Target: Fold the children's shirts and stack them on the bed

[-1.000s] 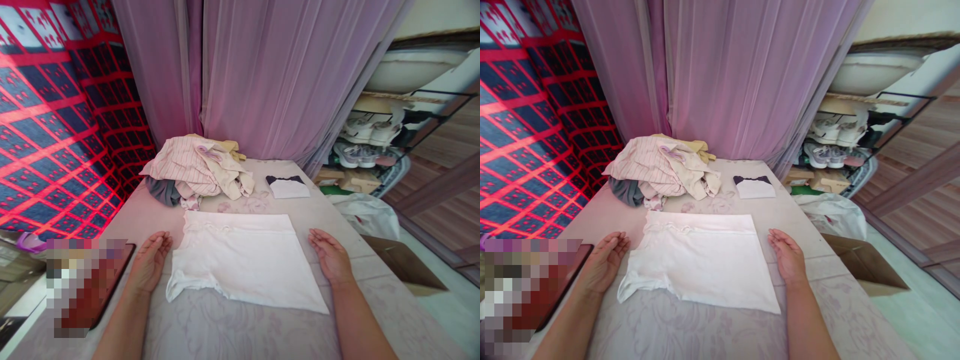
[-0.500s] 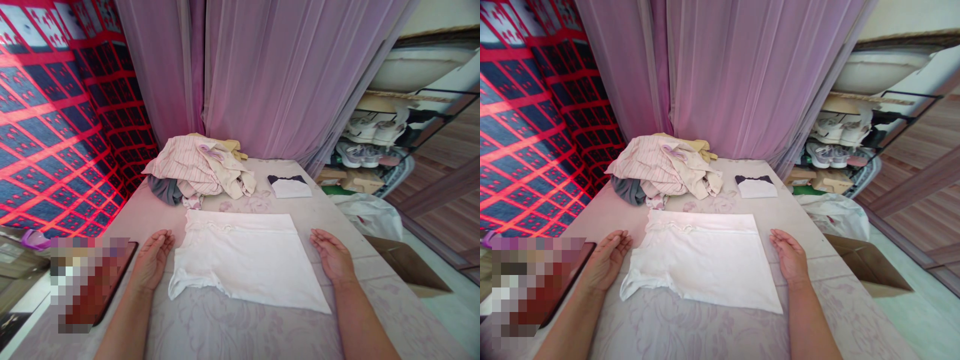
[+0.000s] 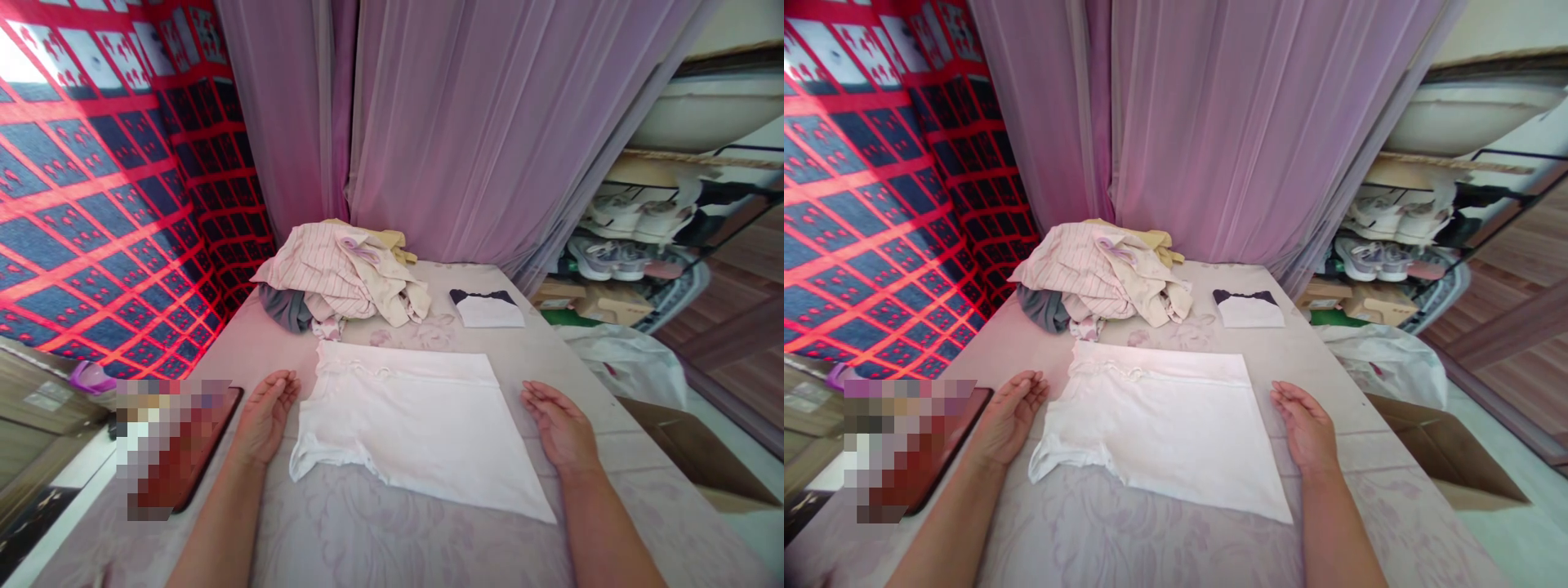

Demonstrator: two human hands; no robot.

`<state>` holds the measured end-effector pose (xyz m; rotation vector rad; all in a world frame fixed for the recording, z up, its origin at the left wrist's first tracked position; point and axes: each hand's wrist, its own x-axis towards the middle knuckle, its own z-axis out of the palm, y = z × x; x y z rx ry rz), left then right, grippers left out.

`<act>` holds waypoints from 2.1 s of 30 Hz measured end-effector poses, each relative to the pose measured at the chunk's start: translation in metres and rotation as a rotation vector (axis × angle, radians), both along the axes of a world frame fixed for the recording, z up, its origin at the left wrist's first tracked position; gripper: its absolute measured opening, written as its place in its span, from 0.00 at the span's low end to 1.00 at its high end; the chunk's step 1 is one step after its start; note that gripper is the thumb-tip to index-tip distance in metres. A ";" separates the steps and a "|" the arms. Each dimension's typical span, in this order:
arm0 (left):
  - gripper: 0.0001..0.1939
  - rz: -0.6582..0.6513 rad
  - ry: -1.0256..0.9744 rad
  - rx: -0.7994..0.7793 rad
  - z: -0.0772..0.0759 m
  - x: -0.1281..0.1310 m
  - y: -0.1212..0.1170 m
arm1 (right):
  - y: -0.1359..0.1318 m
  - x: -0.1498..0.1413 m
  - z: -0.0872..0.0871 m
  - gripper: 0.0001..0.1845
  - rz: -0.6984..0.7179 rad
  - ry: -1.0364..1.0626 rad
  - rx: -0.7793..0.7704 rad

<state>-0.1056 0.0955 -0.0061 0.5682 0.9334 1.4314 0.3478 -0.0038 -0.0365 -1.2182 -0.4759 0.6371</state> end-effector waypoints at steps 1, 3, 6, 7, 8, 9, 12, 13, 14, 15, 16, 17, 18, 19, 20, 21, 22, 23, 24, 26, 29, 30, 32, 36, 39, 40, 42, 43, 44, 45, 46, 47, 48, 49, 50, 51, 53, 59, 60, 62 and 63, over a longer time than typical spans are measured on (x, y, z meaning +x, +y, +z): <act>0.16 -0.004 0.001 0.002 0.000 0.000 0.000 | 0.000 0.000 0.000 0.14 0.000 -0.007 0.001; 0.16 -0.008 0.004 0.005 0.000 0.000 0.000 | 0.000 0.001 -0.001 0.14 0.000 -0.012 0.000; 0.16 -0.001 0.003 0.004 0.000 0.000 0.000 | -0.001 0.002 -0.003 0.14 0.004 -0.018 -0.002; 0.16 -0.001 0.004 0.006 0.000 0.000 0.000 | -0.001 0.002 -0.003 0.14 0.004 -0.025 0.000; 0.15 -0.002 0.006 0.009 0.000 0.000 0.000 | 0.000 0.003 -0.004 0.13 0.003 -0.032 0.002; 0.14 -0.004 0.010 0.011 -0.001 0.000 0.000 | 0.000 0.003 -0.005 0.13 0.001 -0.038 0.003; 0.14 -0.004 0.012 0.014 -0.002 0.000 0.000 | 0.000 0.004 -0.005 0.13 0.000 -0.042 0.004; 0.14 -0.003 0.011 0.013 -0.002 0.000 0.000 | 0.000 0.004 -0.005 0.13 0.001 -0.041 0.001; 0.14 -0.004 0.009 0.014 -0.002 -0.001 0.000 | 0.000 0.003 -0.005 0.13 0.001 -0.039 -0.002; 0.15 -0.005 0.006 0.014 -0.002 -0.001 0.000 | 0.000 0.003 -0.004 0.13 0.001 -0.035 -0.006; 0.15 -0.006 0.002 0.012 -0.002 -0.001 0.000 | 0.000 0.003 -0.004 0.13 -0.001 -0.029 -0.010; 0.16 -0.006 -0.002 0.010 -0.002 -0.001 0.000 | 0.000 0.003 -0.003 0.13 -0.004 -0.023 -0.012; 0.16 -0.006 -0.006 0.007 -0.002 -0.001 0.000 | 0.000 0.002 -0.003 0.13 -0.005 -0.019 -0.012; 0.16 -0.007 -0.009 0.006 -0.002 -0.001 0.000 | 0.000 0.002 -0.003 0.13 -0.006 -0.018 -0.012; 0.15 -0.008 -0.012 0.005 -0.002 -0.001 0.000 | 0.000 0.002 -0.003 0.12 -0.005 -0.021 -0.010; 0.15 -0.008 -0.013 0.005 -0.002 -0.001 0.000 | 0.000 0.003 -0.004 0.12 -0.003 -0.025 -0.007; 0.14 -0.008 -0.012 0.006 -0.002 -0.001 0.000 | -0.001 0.003 -0.004 0.12 -0.002 -0.030 -0.004; 0.14 -0.008 -0.011 0.007 -0.002 -0.001 0.000 | -0.001 0.003 -0.005 0.12 -0.001 -0.033 -0.001; 0.14 -0.008 -0.008 0.007 -0.002 -0.001 0.000 | -0.001 0.003 -0.005 0.12 -0.001 -0.035 0.000; 0.14 -0.006 -0.005 0.007 -0.003 -0.001 0.000 | -0.001 0.003 -0.005 0.12 -0.002 -0.034 0.001; 0.15 -0.007 -0.005 0.009 -0.003 -0.001 0.000 | -0.001 0.002 -0.002 0.12 -0.005 -0.020 -0.007; 0.15 -0.007 -0.006 0.010 -0.003 -0.001 0.000 | -0.001 0.001 -0.001 0.12 -0.007 -0.011 -0.010; 0.15 -0.010 -0.008 0.010 -0.003 -0.001 0.000 | -0.001 0.000 0.002 0.13 -0.011 0.007 -0.016; 0.16 -0.009 -0.015 0.004 -0.002 -0.001 0.000 | -0.001 -0.002 0.005 0.13 -0.013 0.020 -0.024; 0.16 -0.005 -0.012 0.009 -0.003 -0.001 0.000 | -0.001 -0.002 0.005 0.13 -0.011 0.020 -0.027; 0.15 -0.006 -0.010 0.011 -0.003 -0.001 0.000 | -0.001 -0.001 0.004 0.12 -0.008 0.018 -0.027; 0.15 -0.008 -0.009 0.013 -0.003 -0.001 0.000 | -0.001 0.000 0.003 0.12 -0.003 0.010 -0.024; 0.15 -0.008 -0.011 0.010 -0.003 -0.001 0.000 | -0.001 0.000 0.002 0.12 -0.001 0.005 -0.021; 0.15 -0.007 -0.013 0.006 -0.002 -0.001 0.000 | -0.001 0.001 0.001 0.12 0.002 -0.003 -0.017; 0.16 -0.005 -0.015 0.002 -0.002 -0.001 0.000 | -0.001 0.002 0.000 0.12 0.004 -0.011 -0.013; 0.17 -0.003 -0.018 -0.002 -0.001 -0.001 -0.001 | -0.001 0.002 -0.001 0.12 0.004 -0.021 -0.007; 0.17 -0.001 -0.019 -0.006 -0.001 0.000 -0.001 | -0.001 0.002 -0.002 0.12 0.004 -0.031 -0.002; 0.18 0.001 -0.021 -0.010 0.000 0.000 -0.001 | -0.001 0.003 -0.003 0.12 0.004 -0.039 0.003; 0.19 0.004 -0.022 -0.013 0.000 0.000 -0.001 | -0.001 0.003 -0.003 0.12 0.003 -0.043 0.008; 0.19 0.007 -0.023 -0.015 0.001 0.001 -0.001 | -0.001 0.002 -0.003 0.12 0.001 -0.043 0.012; 0.19 0.008 -0.024 -0.017 0.001 0.001 -0.001 | -0.001 0.002 -0.003 0.12 0.000 -0.038 0.013; 0.19 0.010 -0.024 -0.020 0.002 0.002 -0.001 | -0.001 0.001 -0.001 0.12 -0.002 -0.020 0.009; 0.19 0.004 -0.020 -0.015 0.001 0.001 -0.001 | -0.001 -0.001 0.003 0.12 -0.002 0.001 -0.002; 0.19 0.003 -0.021 -0.012 0.001 0.000 0.000 | -0.001 -0.001 0.003 0.12 -0.003 0.002 -0.003; 0.19 0.004 -0.023 -0.005 0.000 0.000 0.000 | -0.001 -0.001 0.002 0.12 -0.003 0.001 -0.005; 0.18 0.004 -0.025 -0.003 -0.001 0.000 0.000 | -0.001 0.000 0.002 0.12 -0.003 0.000 -0.006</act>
